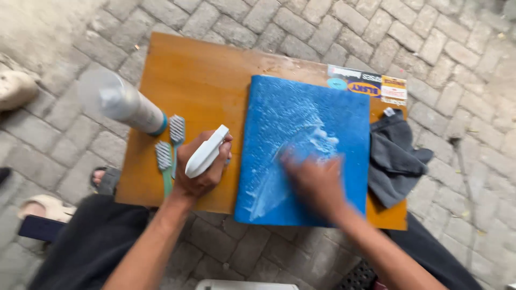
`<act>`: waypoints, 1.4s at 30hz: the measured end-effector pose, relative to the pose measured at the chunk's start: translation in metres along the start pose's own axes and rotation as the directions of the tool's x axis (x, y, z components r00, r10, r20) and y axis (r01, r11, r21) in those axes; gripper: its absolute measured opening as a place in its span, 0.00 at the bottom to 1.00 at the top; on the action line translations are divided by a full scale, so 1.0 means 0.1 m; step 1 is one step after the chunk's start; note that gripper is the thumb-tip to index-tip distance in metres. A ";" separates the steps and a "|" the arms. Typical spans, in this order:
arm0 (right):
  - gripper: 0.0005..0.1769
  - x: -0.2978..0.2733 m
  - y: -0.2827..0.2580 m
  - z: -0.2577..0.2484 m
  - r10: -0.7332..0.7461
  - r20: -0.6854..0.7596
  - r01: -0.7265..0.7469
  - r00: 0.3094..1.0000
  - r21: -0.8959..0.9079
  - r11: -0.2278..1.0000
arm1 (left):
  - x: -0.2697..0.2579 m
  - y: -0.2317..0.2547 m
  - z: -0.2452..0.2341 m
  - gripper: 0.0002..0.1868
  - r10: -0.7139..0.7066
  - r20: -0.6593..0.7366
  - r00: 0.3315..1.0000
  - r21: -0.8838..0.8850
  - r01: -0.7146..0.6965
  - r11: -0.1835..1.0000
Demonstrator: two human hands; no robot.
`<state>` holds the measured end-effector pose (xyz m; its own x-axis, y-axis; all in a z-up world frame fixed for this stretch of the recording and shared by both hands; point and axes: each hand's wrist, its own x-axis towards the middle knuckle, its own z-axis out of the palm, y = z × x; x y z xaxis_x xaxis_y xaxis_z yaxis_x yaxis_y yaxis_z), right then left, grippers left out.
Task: Cleaning a blue textured mat using a spray bottle, cleaning brush, and a cloth.
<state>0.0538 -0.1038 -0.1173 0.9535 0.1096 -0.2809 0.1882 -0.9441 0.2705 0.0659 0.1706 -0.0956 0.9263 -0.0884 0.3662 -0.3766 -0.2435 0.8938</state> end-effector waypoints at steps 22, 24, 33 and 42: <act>0.21 0.11 -0.29 0.07 -0.714 -0.401 0.811 0.573 0.156 0.563 | 0.14 0.07 -0.02 0.06 0.130 -0.125 0.984 0.164 -0.108 0.980; 0.26 0.18 -0.19 0.06 -0.670 -0.637 0.842 0.381 -0.060 0.536 | 0.14 0.07 0.01 0.05 0.108 -0.127 0.986 0.151 -0.088 0.985; 0.26 0.21 -0.18 0.14 -0.696 -0.605 0.922 0.387 0.245 0.300 | 0.12 0.06 0.03 0.06 0.055 -0.149 0.987 0.095 -0.041 0.995; 0.25 0.39 -0.22 0.18 -0.535 -0.618 0.777 0.576 0.209 0.594 | 0.23 0.13 0.18 0.07 0.008 -0.107 0.994 0.148 0.008 0.989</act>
<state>0.0826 -0.0846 -0.1511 0.5936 0.7607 0.2627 0.8033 -0.5406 -0.2498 0.0825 0.1482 -0.0806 0.9171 0.0132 0.3984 -0.3632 -0.3842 0.8488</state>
